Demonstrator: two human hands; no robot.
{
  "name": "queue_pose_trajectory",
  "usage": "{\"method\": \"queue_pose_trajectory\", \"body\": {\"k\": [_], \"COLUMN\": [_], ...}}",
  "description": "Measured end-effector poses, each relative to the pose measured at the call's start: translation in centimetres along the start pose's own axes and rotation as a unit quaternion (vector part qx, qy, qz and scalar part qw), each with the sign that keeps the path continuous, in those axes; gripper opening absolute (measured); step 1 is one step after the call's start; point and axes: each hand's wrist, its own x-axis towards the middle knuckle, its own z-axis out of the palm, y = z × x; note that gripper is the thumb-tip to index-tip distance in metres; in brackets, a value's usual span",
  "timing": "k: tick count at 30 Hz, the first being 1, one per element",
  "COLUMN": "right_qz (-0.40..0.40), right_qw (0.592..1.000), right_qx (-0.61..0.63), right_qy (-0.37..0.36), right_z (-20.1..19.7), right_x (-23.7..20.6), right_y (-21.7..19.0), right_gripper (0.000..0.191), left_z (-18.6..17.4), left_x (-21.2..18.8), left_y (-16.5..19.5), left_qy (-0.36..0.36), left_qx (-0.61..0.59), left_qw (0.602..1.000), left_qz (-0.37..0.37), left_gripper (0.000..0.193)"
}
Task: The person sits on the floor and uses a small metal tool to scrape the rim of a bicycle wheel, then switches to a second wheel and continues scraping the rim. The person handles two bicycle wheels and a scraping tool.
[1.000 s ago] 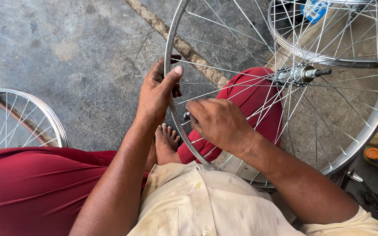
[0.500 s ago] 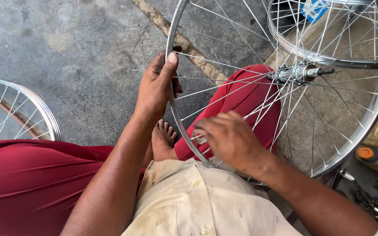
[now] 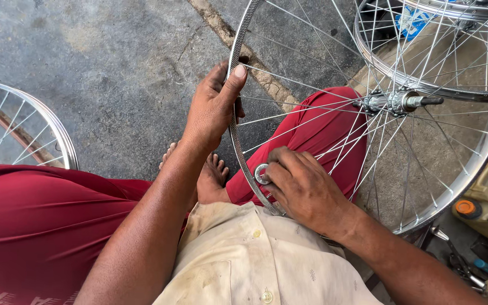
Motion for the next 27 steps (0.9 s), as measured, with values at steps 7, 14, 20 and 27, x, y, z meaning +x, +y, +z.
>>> {"method": "queue_pose_trajectory", "body": {"k": [7,14,20,27], "right_qz": [0.109,-0.047,0.058,-0.04], "right_qw": [0.972,0.999,0.993,0.999], "right_qx": [-0.164,0.022,-0.091,-0.005], "right_qy": [-0.132,0.005,-0.04,0.015], "right_z": [1.4,-1.4,1.0,-1.0], "right_x": [1.4,0.0,1.0,0.3], "right_y": [-0.4,-0.2,0.4,-0.3], "right_gripper": [0.022,0.04,0.043,0.047], "left_z": [0.2,0.2,0.5,0.1], "left_x": [-0.1,0.0,0.0,-0.1], "left_y": [0.5,0.7,0.6,0.7], "left_qy": [-0.009,-0.003,-0.007,-0.021], "left_qx": [0.011,0.027,0.01,-0.01], "left_qw": [1.0,1.0,1.0,0.999], "left_qz": [0.025,0.006,0.011,0.03], "left_gripper": [0.066,0.07,0.066,0.062]}}
